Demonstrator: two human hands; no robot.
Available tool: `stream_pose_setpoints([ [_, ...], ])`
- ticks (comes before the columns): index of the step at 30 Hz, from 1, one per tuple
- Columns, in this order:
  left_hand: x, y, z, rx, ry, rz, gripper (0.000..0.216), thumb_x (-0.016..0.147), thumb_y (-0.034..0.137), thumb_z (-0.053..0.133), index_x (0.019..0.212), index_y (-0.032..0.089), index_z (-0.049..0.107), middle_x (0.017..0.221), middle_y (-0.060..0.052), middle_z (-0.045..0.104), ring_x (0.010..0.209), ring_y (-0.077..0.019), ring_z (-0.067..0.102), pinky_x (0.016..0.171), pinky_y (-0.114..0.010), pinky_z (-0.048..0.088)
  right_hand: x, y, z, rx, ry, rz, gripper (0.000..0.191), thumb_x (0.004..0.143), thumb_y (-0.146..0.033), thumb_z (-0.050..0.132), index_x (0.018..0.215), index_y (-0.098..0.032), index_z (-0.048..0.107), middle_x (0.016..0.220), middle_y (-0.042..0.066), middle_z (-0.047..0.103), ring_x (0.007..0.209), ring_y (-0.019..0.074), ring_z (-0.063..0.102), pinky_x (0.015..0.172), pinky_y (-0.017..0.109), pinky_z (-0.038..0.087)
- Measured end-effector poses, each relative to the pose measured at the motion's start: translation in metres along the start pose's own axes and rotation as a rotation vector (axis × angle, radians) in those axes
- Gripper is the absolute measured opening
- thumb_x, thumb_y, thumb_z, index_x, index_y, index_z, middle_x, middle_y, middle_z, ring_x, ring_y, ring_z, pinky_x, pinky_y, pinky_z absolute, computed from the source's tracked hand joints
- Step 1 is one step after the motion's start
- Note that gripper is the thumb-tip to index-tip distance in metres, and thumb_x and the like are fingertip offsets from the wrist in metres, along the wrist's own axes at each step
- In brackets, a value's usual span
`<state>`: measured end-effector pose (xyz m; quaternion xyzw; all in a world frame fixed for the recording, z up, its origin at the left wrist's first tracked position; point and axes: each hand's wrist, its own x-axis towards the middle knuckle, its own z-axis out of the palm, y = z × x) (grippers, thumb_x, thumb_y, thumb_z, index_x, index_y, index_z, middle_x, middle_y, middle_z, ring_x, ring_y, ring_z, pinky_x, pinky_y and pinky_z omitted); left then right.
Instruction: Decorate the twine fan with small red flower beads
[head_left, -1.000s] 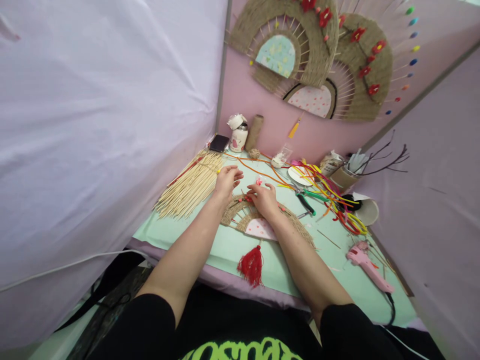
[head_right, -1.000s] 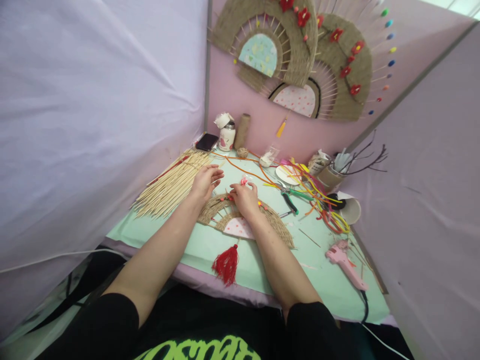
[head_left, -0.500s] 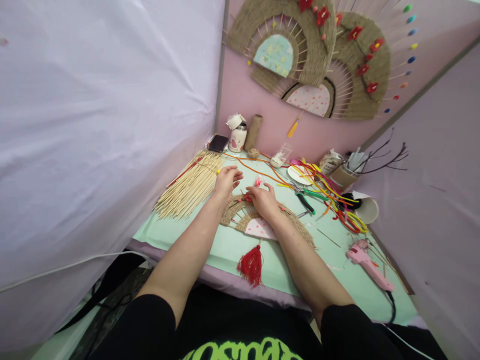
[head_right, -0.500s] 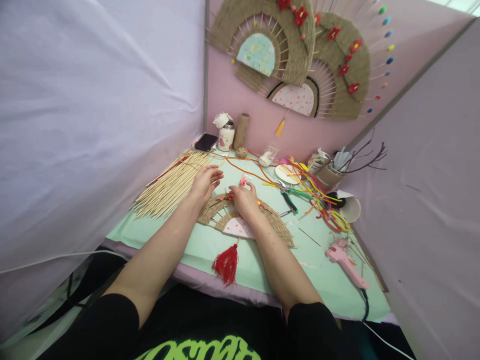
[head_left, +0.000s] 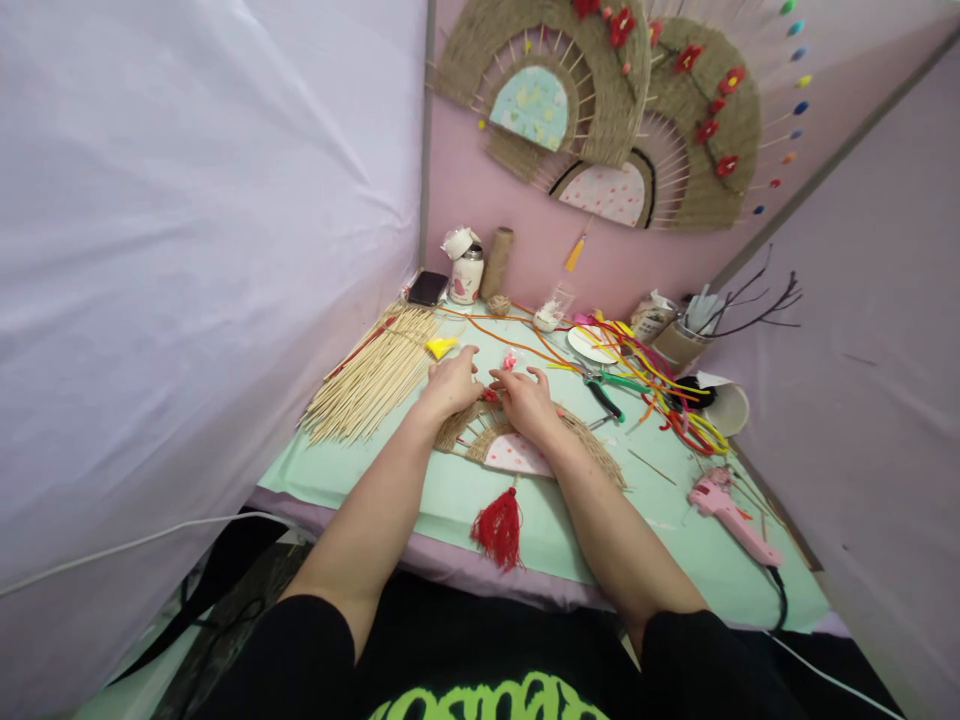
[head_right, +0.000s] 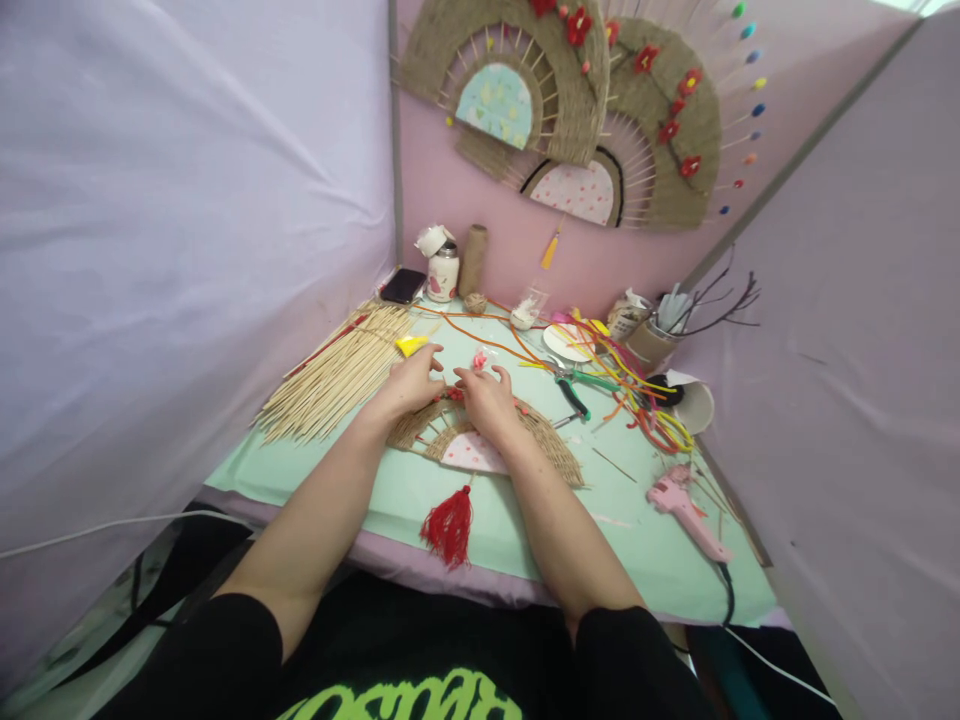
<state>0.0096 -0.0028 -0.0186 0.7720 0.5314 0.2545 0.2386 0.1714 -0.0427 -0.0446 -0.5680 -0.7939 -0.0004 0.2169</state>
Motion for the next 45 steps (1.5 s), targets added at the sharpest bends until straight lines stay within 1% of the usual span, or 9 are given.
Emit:
stream_pose_setpoints([
  [2,-0.003,0.0,0.0,0.103,-0.122,0.017,0.068,0.072,0.03,0.064,0.135,0.02,0.041,0.12,-0.011,0.065,0.117,-0.0304,0.055,0.1,-0.048,0.035,0.0,-0.001,0.0,0.001,-0.015,-0.003,0.045,0.083,-0.004,0.041,0.123,-0.018,0.056,0.104,0.007,0.075,0.112,0.0213,0.06,0.107,0.047,0.02],
  [4,-0.004,0.0,0.0,0.17,-0.188,0.038,0.074,0.072,0.036,0.065,0.14,0.02,0.038,0.125,-0.013,0.063,0.119,-0.0324,0.054,0.1,-0.05,0.034,0.0,-0.001,0.0,-0.001,-0.027,-0.008,0.045,0.083,-0.004,0.041,0.123,-0.018,0.056,0.106,0.007,0.074,0.112,0.0213,0.059,0.107,0.047,0.02],
  [12,-0.001,-0.002,0.003,0.188,-0.273,0.057,0.079,0.074,0.033,0.063,0.145,0.021,0.031,0.122,-0.011,0.066,0.118,-0.0295,0.056,0.102,-0.048,0.033,0.001,-0.005,-0.001,-0.114,-0.038,-0.066,0.039,0.087,-0.008,0.042,0.121,-0.017,0.058,0.11,0.011,0.071,0.114,0.0219,0.058,0.108,0.047,0.019],
  [18,0.001,-0.003,0.004,0.197,-0.275,0.053,0.081,0.072,0.03,0.064,0.146,0.023,0.03,0.119,-0.009,0.067,0.117,-0.0278,0.057,0.102,-0.045,0.034,0.002,-0.005,-0.001,-0.165,-0.059,-0.107,0.036,0.089,-0.012,0.046,0.122,-0.017,0.058,0.109,0.013,0.07,0.115,0.0223,0.056,0.108,0.046,0.02],
  [22,0.001,-0.004,0.002,0.177,-0.254,0.048,0.083,0.071,0.032,0.066,0.145,0.023,0.031,0.125,-0.009,0.064,0.117,-0.0263,0.058,0.101,-0.042,0.036,0.0,-0.002,-0.003,-0.088,-0.022,-0.07,0.043,0.086,-0.008,0.045,0.129,-0.016,0.052,0.114,0.011,0.07,0.118,0.0209,0.054,0.107,0.042,0.024],
  [25,0.0,-0.001,0.0,0.179,-0.228,0.05,0.076,0.074,0.03,0.064,0.143,0.023,0.034,0.124,-0.009,0.065,0.117,-0.0253,0.058,0.101,-0.042,0.035,-0.003,0.001,-0.006,-0.022,0.0,-0.029,0.046,0.086,-0.006,0.044,0.131,-0.016,0.05,0.114,0.009,0.071,0.119,0.0198,0.054,0.105,0.041,0.026],
  [32,-0.003,0.005,-0.001,0.221,-0.202,0.074,0.063,0.077,0.017,0.055,0.139,0.019,0.044,0.109,-0.007,0.073,0.12,-0.0238,0.056,0.103,-0.042,0.033,-0.005,0.002,-0.01,-0.001,-0.037,0.047,0.044,0.083,-0.005,0.045,0.126,-0.015,0.054,0.109,0.008,0.073,0.115,0.0209,0.058,0.106,0.042,0.024],
  [41,0.0,0.003,0.002,0.18,-0.231,0.078,0.066,0.076,0.017,0.059,0.14,0.017,0.044,0.114,-0.009,0.071,0.121,-0.0232,0.056,0.097,-0.033,0.04,-0.005,0.001,-0.011,-0.017,-0.081,0.063,0.042,0.086,-0.007,0.042,0.125,-0.014,0.056,0.113,0.011,0.071,0.11,0.019,0.062,0.107,0.04,0.023],
  [45,0.002,-0.005,0.0,0.105,-0.175,0.079,0.065,0.077,0.017,0.058,0.14,0.016,0.044,0.11,-0.008,0.072,0.112,-0.022,0.062,0.093,-0.032,0.043,-0.006,-0.002,-0.017,0.025,-0.052,0.053,0.04,0.087,-0.007,0.043,0.124,-0.016,0.056,0.113,0.01,0.071,0.112,0.0183,0.061,0.107,0.04,0.023],
])
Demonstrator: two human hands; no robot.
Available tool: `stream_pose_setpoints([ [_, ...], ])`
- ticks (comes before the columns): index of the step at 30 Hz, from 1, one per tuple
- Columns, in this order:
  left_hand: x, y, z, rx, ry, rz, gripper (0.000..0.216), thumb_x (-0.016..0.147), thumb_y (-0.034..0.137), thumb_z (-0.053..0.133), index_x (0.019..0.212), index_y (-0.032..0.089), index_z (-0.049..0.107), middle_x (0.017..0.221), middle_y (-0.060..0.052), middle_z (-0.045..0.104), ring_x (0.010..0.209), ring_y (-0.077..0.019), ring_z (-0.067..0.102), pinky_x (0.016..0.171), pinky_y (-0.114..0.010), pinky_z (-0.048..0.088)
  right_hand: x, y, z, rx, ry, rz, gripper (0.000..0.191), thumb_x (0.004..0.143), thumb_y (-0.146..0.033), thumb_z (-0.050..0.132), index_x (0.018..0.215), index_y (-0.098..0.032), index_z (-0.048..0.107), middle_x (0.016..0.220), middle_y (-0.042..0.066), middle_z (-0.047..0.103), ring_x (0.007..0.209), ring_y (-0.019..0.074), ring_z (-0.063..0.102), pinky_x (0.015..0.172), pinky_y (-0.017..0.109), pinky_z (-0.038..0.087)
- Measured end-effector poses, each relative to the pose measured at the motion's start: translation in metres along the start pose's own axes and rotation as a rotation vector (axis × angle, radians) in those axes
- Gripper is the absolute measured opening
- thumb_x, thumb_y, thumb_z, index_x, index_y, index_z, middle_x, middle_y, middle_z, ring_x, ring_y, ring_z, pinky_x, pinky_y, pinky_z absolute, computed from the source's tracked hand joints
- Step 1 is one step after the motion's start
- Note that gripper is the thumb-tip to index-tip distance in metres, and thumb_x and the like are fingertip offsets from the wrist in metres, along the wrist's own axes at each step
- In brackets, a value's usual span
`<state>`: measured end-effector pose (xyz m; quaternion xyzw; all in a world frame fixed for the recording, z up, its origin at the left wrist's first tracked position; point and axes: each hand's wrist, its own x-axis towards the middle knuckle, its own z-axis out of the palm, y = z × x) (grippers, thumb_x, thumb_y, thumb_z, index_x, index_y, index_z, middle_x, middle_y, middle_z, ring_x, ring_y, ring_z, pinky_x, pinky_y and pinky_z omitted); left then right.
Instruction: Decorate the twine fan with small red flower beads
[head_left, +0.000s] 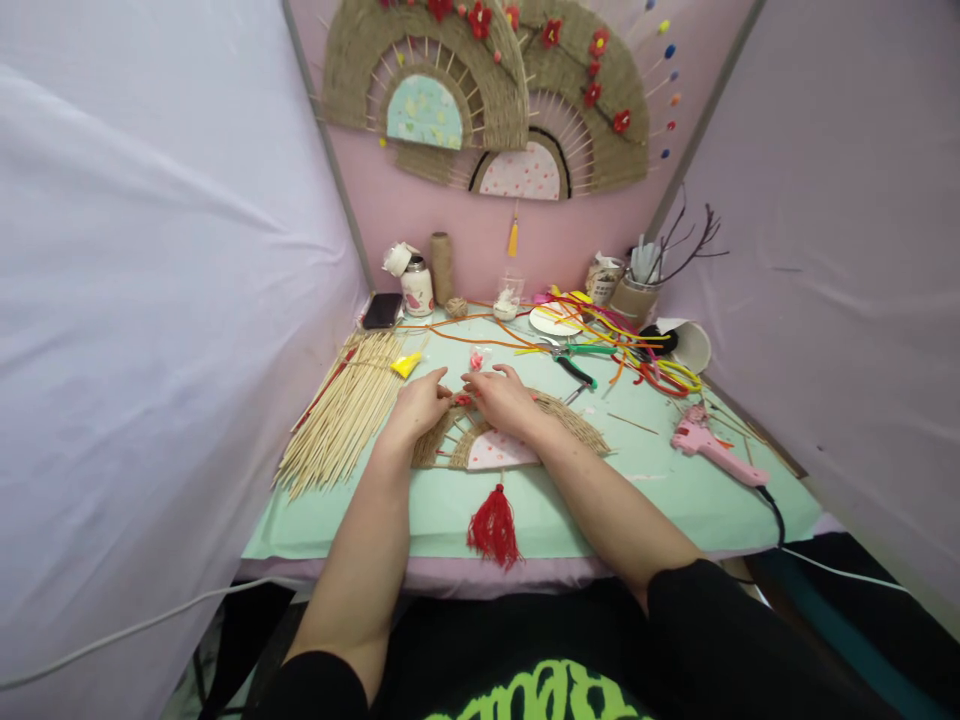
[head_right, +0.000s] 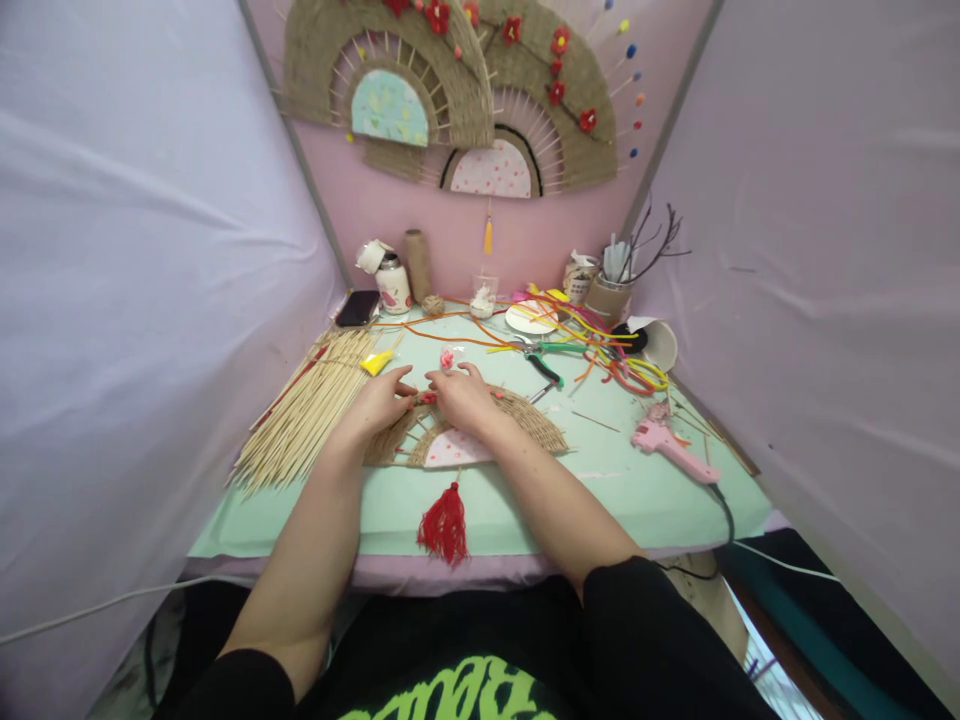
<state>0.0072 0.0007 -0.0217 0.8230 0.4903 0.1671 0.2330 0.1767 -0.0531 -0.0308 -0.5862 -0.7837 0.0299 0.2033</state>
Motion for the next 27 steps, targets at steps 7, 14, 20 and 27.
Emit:
stream_pose_setpoints([
  [7,0.003,-0.01,-0.002,-0.068,0.077,-0.065,0.061,0.075,0.014,0.055,0.136,0.017,0.048,0.106,-0.006,0.074,0.104,-0.0195,0.065,0.087,-0.029,0.046,-0.002,-0.004,0.0,-0.093,-0.063,-0.136,0.031,0.084,-0.006,0.046,0.104,-0.02,0.066,0.117,0.009,0.068,0.116,0.0195,0.058,0.108,0.041,0.022],
  [14,0.006,-0.015,0.0,-0.1,0.076,-0.069,0.063,0.075,0.013,0.055,0.138,0.016,0.046,0.106,-0.006,0.074,0.105,-0.019,0.065,0.089,-0.028,0.047,-0.002,-0.001,-0.003,-0.071,0.034,-0.081,0.033,0.087,-0.008,0.044,0.112,-0.019,0.063,0.121,0.012,0.067,0.126,0.0189,0.051,0.107,0.04,0.024],
  [20,0.007,-0.016,-0.005,-0.075,0.126,-0.081,0.06,0.077,0.015,0.055,0.136,0.016,0.048,0.101,-0.006,0.074,0.103,-0.0205,0.066,0.089,-0.03,0.047,-0.002,0.0,0.001,-0.075,-0.027,-0.039,0.034,0.084,-0.005,0.043,0.107,-0.018,0.064,0.118,0.011,0.067,0.111,0.0198,0.06,0.103,0.04,0.027],
  [27,0.008,-0.019,-0.017,-0.112,0.369,-0.16,0.044,0.082,0.022,0.053,0.126,0.016,0.055,0.109,-0.007,0.072,0.103,-0.0185,0.065,0.093,-0.029,0.046,0.001,0.013,-0.007,0.057,0.219,0.073,0.044,0.079,-0.003,0.042,0.115,-0.021,0.06,0.119,0.007,0.068,0.112,0.0192,0.058,0.105,0.041,0.026],
])
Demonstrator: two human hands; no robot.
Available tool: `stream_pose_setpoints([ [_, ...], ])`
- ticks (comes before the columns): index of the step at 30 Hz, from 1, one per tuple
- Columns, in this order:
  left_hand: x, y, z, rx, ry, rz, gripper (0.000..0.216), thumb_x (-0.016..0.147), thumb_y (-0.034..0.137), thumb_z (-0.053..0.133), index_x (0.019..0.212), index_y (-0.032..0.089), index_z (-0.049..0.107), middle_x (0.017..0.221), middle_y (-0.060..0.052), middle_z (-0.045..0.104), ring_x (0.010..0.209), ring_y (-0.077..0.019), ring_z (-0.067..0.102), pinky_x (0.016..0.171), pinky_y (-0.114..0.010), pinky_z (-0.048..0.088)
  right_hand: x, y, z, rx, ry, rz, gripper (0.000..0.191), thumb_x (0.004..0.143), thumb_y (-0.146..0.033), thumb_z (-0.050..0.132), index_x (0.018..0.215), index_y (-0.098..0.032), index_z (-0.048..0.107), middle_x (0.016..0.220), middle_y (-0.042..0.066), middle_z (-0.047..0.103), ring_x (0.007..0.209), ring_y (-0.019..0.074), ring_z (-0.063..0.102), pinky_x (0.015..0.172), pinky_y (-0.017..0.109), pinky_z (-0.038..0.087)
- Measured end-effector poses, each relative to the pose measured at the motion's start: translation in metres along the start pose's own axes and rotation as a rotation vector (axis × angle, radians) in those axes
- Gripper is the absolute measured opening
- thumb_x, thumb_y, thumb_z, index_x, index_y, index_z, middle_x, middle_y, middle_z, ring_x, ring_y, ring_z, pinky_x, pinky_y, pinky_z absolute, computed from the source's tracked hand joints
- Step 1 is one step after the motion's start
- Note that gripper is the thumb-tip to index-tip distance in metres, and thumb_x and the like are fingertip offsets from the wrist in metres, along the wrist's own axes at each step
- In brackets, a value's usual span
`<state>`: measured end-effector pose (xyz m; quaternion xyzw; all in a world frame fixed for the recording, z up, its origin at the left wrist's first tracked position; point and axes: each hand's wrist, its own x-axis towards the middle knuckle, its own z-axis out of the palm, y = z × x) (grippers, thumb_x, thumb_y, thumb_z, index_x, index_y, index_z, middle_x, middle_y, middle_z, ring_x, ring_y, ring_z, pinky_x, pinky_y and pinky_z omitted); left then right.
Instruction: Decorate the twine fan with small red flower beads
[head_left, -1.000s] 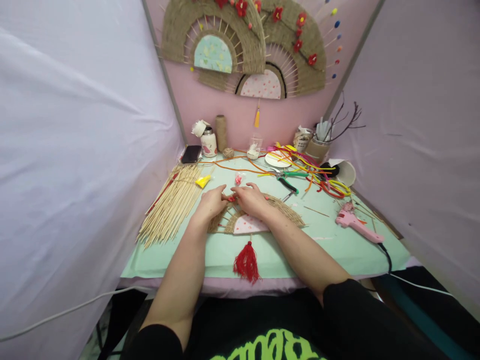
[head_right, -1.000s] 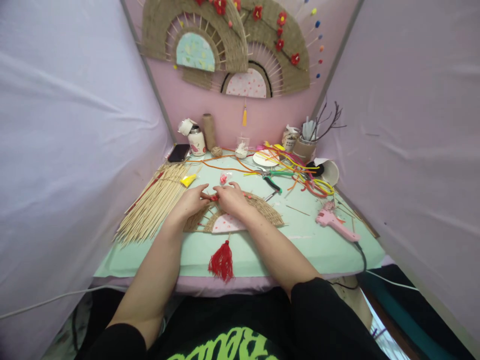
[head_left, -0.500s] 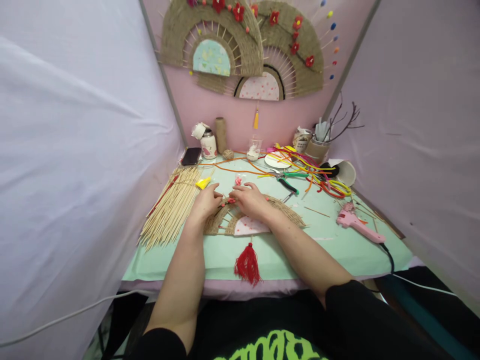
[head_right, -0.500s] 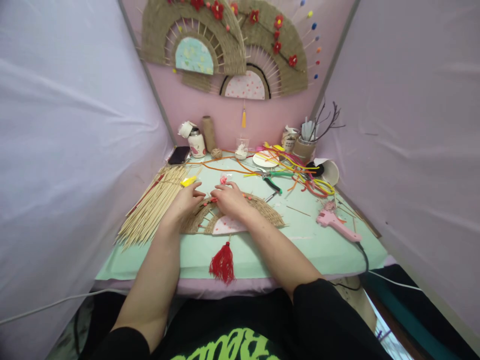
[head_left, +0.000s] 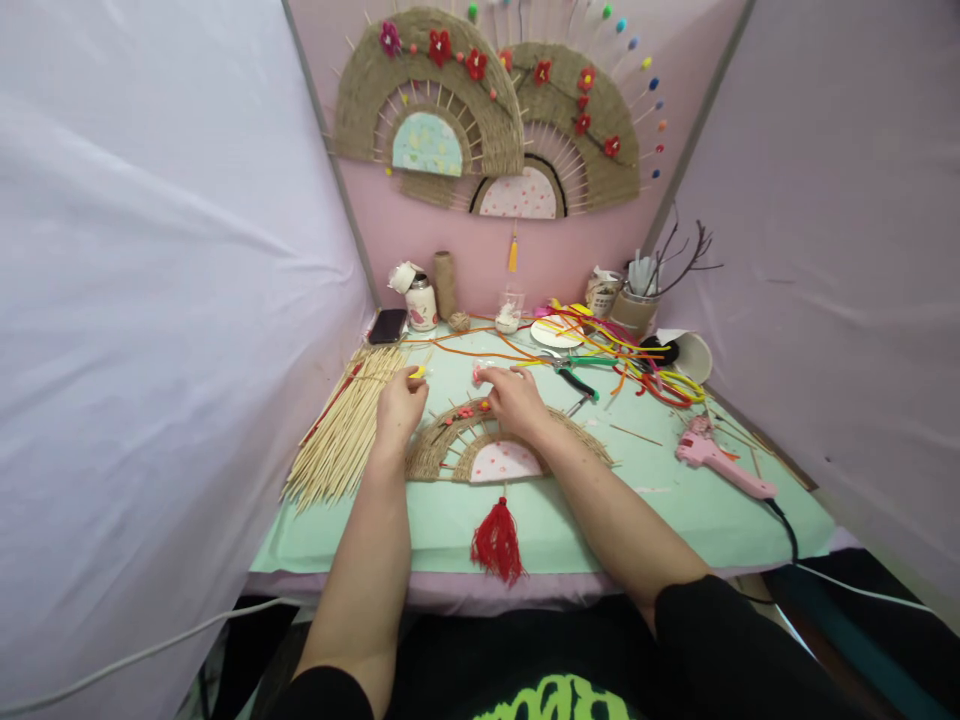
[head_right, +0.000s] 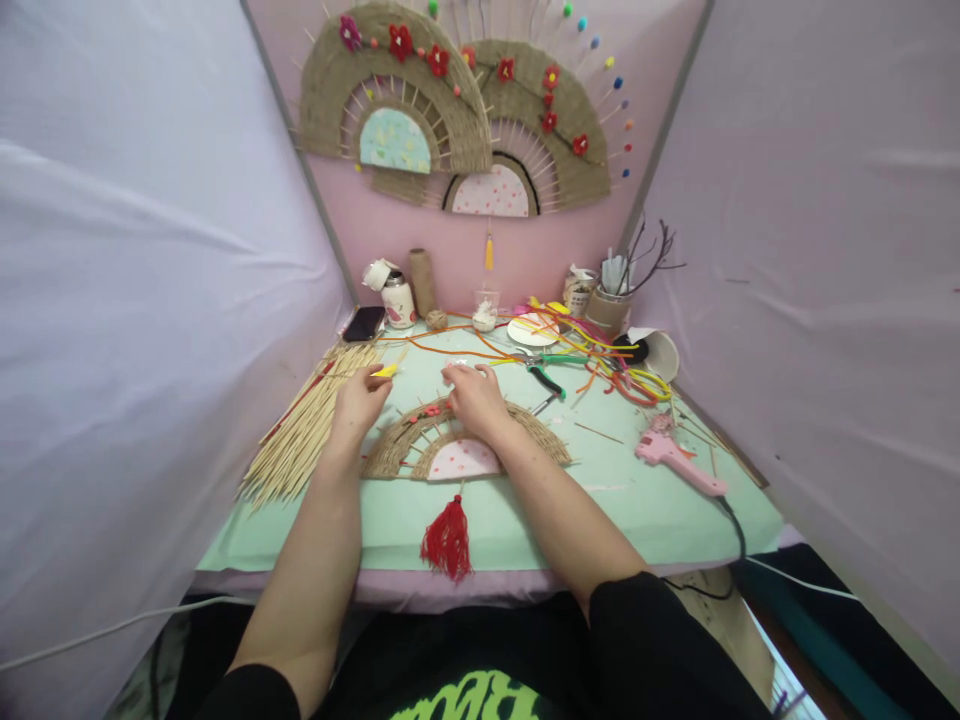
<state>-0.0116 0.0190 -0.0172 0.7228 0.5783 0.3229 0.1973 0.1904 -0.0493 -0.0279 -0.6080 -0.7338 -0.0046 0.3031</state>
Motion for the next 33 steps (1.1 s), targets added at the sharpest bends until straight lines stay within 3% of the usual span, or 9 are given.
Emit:
stream_pose_setpoints([
  [3,0.012,-0.006,-0.01,0.099,0.092,-0.058,0.044,0.083,0.027,0.055,0.124,0.014,0.055,0.118,-0.012,0.067,0.108,-0.0217,0.063,0.095,-0.033,0.045,0.003,0.007,-0.006,0.012,0.091,0.055,0.04,0.081,-0.006,0.041,0.113,-0.02,0.061,0.117,0.007,0.069,0.11,0.0203,0.059,0.103,0.041,0.027],
  [7,0.038,-0.005,-0.017,0.317,-0.004,-0.088,0.055,0.077,0.036,0.064,0.126,0.014,0.055,0.126,-0.019,0.062,0.12,-0.0313,0.055,0.097,-0.04,0.043,0.004,0.013,-0.011,-0.004,0.172,0.092,0.037,0.084,-0.009,0.041,0.113,-0.018,0.062,0.116,0.009,0.069,0.111,0.0218,0.059,0.103,0.041,0.028],
  [13,0.069,0.005,0.006,0.523,-0.145,-0.164,0.052,0.069,0.04,0.071,0.114,0.016,0.061,0.123,-0.022,0.062,0.12,-0.0381,0.054,0.094,-0.049,0.042,0.005,0.019,-0.017,0.058,0.25,0.103,0.034,0.083,-0.01,0.043,0.105,-0.019,0.066,0.108,0.008,0.072,0.105,0.0232,0.061,0.101,0.041,0.031],
  [18,0.072,0.002,0.016,0.517,-0.14,-0.102,0.041,0.075,0.031,0.066,0.113,0.016,0.064,0.12,-0.022,0.064,0.12,-0.0357,0.054,0.095,-0.05,0.041,0.006,0.022,-0.02,0.101,0.296,0.104,0.031,0.082,-0.009,0.043,0.1,-0.018,0.067,0.102,0.007,0.074,0.1,0.0227,0.063,0.1,0.04,0.032],
  [20,0.069,0.005,0.013,0.433,-0.113,-0.039,0.042,0.077,0.029,0.064,0.118,0.017,0.062,0.124,-0.018,0.063,0.12,-0.0316,0.054,0.097,-0.046,0.041,0.006,0.021,-0.019,0.14,0.327,0.101,0.031,0.082,-0.009,0.043,0.1,-0.018,0.067,0.101,0.007,0.074,0.1,0.0222,0.063,0.1,0.04,0.033],
  [23,0.056,0.016,0.007,0.125,-0.048,0.17,0.049,0.076,0.026,0.065,0.124,0.017,0.059,0.123,-0.011,0.064,0.115,-0.0228,0.057,0.1,-0.035,0.042,0.005,0.015,-0.016,0.241,0.367,0.087,0.029,0.084,-0.012,0.043,0.101,-0.019,0.066,0.101,0.007,0.073,0.102,0.0218,0.063,0.1,0.04,0.036],
  [26,0.033,0.027,0.005,-0.131,-0.091,0.302,0.057,0.075,0.026,0.067,0.13,0.019,0.054,0.121,-0.007,0.064,0.112,-0.0187,0.057,0.101,-0.032,0.041,0.004,0.006,-0.01,0.392,0.355,0.055,0.026,0.088,-0.02,0.044,0.105,-0.019,0.064,0.103,0.007,0.072,0.1,0.0202,0.064,0.095,0.036,0.044],
  [30,0.006,0.032,0.016,-0.28,-0.162,0.354,0.042,0.075,0.025,0.066,0.116,0.02,0.061,0.119,-0.007,0.062,0.111,-0.0182,0.057,0.095,-0.032,0.046,0.001,-0.005,-0.004,0.509,0.335,-0.024,0.024,0.091,-0.028,0.047,0.106,-0.019,0.063,0.112,0.009,0.066,0.099,0.0171,0.062,0.087,0.031,0.05],
  [33,-0.001,0.028,0.027,-0.321,-0.136,0.411,0.034,0.073,0.021,0.067,0.107,0.02,0.063,0.11,-0.006,0.062,0.105,-0.0181,0.058,0.091,-0.033,0.048,0.0,-0.01,-0.002,0.54,0.337,-0.019,0.019,0.09,-0.029,0.049,0.099,-0.02,0.063,0.114,0.01,0.061,0.094,0.0164,0.062,0.081,0.03,0.052],
])
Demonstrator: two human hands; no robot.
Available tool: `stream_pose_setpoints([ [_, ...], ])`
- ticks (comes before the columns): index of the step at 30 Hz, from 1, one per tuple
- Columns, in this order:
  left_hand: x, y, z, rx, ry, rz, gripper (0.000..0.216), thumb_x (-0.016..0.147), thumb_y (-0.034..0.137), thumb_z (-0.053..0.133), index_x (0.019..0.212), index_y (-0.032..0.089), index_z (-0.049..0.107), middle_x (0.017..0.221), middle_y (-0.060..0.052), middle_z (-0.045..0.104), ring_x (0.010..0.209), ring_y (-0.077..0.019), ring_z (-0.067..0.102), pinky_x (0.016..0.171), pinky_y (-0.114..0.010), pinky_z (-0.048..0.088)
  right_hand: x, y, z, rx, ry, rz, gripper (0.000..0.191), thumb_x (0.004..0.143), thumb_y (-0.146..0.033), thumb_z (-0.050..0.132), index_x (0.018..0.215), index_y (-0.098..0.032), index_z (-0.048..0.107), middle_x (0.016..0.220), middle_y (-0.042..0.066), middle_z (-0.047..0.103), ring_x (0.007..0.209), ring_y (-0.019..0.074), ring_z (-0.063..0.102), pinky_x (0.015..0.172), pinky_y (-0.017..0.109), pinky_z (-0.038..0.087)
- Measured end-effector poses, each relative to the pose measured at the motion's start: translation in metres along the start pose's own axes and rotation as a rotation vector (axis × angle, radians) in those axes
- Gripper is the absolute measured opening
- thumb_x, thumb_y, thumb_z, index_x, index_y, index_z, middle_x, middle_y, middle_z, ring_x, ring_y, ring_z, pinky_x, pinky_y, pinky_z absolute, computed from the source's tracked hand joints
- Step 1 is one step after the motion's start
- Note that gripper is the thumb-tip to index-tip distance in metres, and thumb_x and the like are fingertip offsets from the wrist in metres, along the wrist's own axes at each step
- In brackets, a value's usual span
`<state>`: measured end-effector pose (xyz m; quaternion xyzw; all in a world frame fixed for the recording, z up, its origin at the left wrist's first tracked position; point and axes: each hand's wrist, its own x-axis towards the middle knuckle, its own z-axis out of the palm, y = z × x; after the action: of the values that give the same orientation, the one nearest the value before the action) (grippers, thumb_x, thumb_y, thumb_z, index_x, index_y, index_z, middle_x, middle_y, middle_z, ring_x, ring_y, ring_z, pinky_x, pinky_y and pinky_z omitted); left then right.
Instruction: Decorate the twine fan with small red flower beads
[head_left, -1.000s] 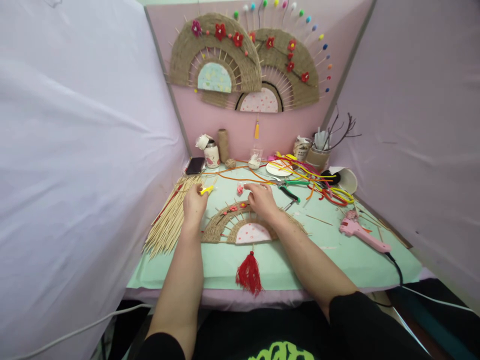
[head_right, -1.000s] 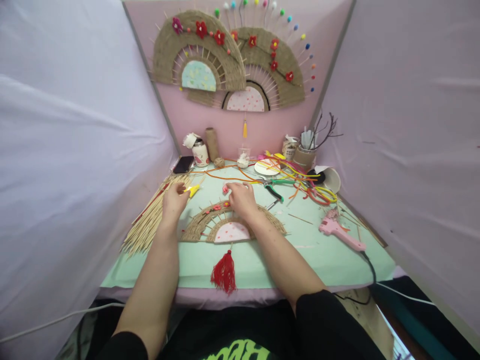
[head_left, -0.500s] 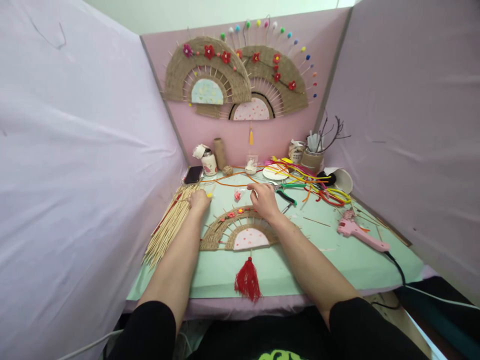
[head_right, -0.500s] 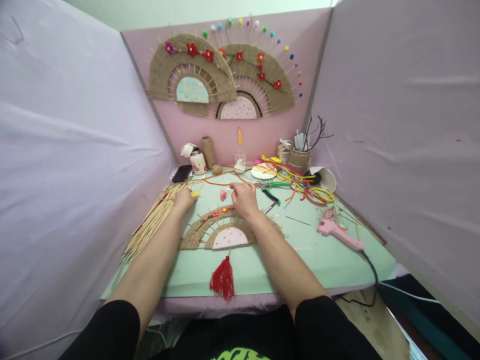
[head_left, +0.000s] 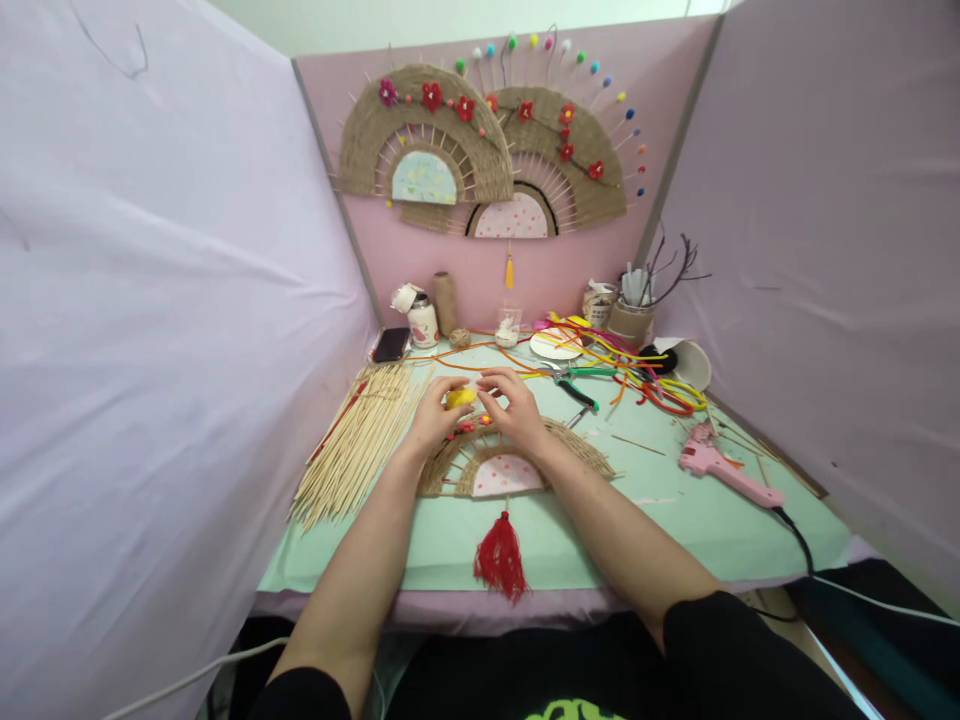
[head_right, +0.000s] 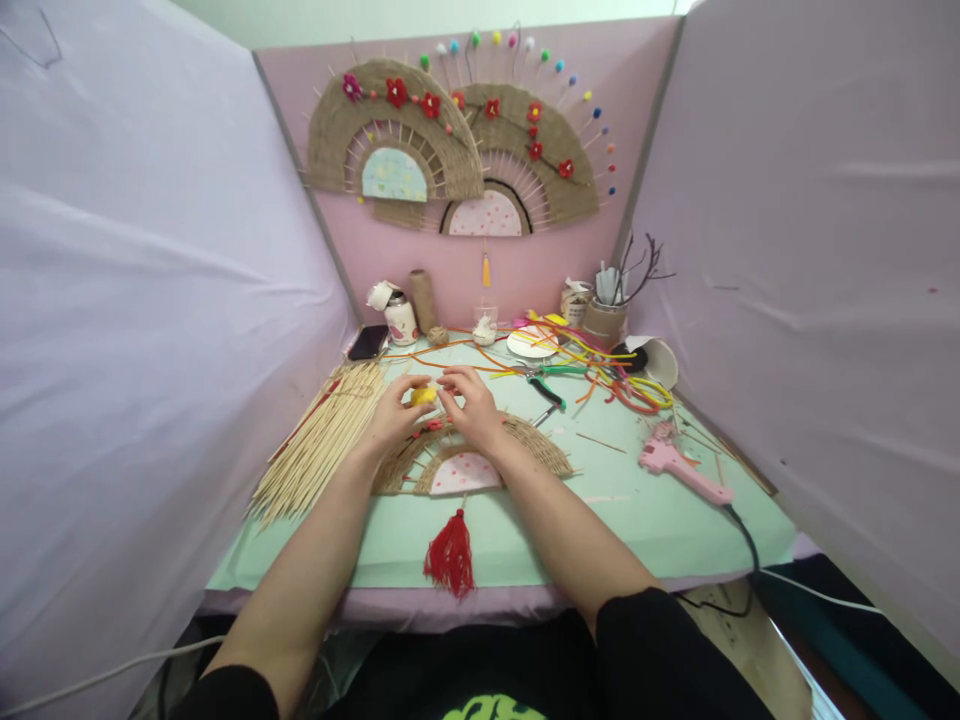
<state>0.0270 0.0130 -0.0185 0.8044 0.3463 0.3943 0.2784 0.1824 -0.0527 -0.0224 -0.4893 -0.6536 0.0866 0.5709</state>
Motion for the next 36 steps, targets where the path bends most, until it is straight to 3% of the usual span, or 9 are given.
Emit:
stream_pose_setpoints([
  [6,0.001,-0.012,0.006,0.065,0.111,0.127,0.025,0.072,0.017,0.068,0.096,0.02,0.063,0.098,-0.005,0.062,0.097,-0.0201,0.057,0.09,-0.037,0.046,0.001,0.002,0.002,0.144,0.057,0.159,0.012,0.084,-0.032,0.056,0.087,-0.02,0.06,0.09,0.005,0.063,0.08,0.0168,0.06,0.071,0.03,0.051],
  [11,-0.001,-0.011,0.004,0.118,0.162,0.127,0.027,0.074,0.02,0.07,0.1,0.021,0.061,0.101,-0.005,0.06,0.099,-0.0217,0.054,0.088,-0.037,0.046,0.003,0.009,0.005,0.285,0.004,0.322,0.017,0.074,-0.033,0.064,0.083,-0.021,0.057,0.079,0.001,0.063,0.072,0.0159,0.06,0.069,0.031,0.05],
  [19,-0.002,-0.008,0.005,0.235,0.111,0.182,0.043,0.074,0.019,0.072,0.115,0.021,0.061,0.099,-0.006,0.057,0.098,-0.0218,0.051,0.091,-0.037,0.042,0.005,0.013,0.007,0.378,0.002,0.406,0.023,0.067,-0.03,0.066,0.085,-0.02,0.055,0.076,0.0,0.063,0.071,0.015,0.061,0.07,0.03,0.05],
  [25,-0.002,-0.009,0.008,0.214,0.074,0.203,0.038,0.074,0.019,0.072,0.111,0.022,0.066,0.099,-0.005,0.056,0.099,-0.0214,0.05,0.093,-0.037,0.042,0.003,0.012,0.006,0.278,0.024,0.359,0.02,0.068,-0.022,0.058,0.088,-0.021,0.054,0.073,-0.002,0.062,0.066,0.0148,0.059,0.065,0.029,0.048],
  [29,-0.001,-0.01,0.009,0.113,0.044,0.157,0.033,0.073,0.02,0.073,0.105,0.023,0.068,0.097,-0.004,0.056,0.096,-0.02,0.053,0.088,-0.035,0.045,0.001,0.01,0.004,0.124,0.079,0.22,0.01,0.072,-0.016,0.051,0.079,-0.022,0.054,0.073,-0.002,0.06,0.066,0.0147,0.056,0.065,0.029,0.047],
  [32,0.0,-0.012,0.01,0.063,0.059,0.147,0.031,0.073,0.02,0.073,0.104,0.023,0.068,0.096,-0.003,0.056,0.095,-0.019,0.055,0.087,-0.035,0.045,0.001,0.009,0.004,0.065,0.074,0.139,0.014,0.075,-0.014,0.049,0.074,-0.021,0.061,0.077,0.001,0.063,0.07,0.0158,0.058,0.069,0.03,0.047],
  [36,-0.001,-0.012,0.009,0.093,0.083,0.177,0.031,0.073,0.02,0.074,0.103,0.022,0.069,0.095,-0.003,0.057,0.093,-0.0186,0.055,0.087,-0.035,0.045,0.001,0.011,0.004,0.078,0.073,0.135,0.018,0.08,-0.018,0.053,0.084,-0.02,0.071,0.082,0.004,0.066,0.074,0.0163,0.061,0.07,0.03,0.049],
])
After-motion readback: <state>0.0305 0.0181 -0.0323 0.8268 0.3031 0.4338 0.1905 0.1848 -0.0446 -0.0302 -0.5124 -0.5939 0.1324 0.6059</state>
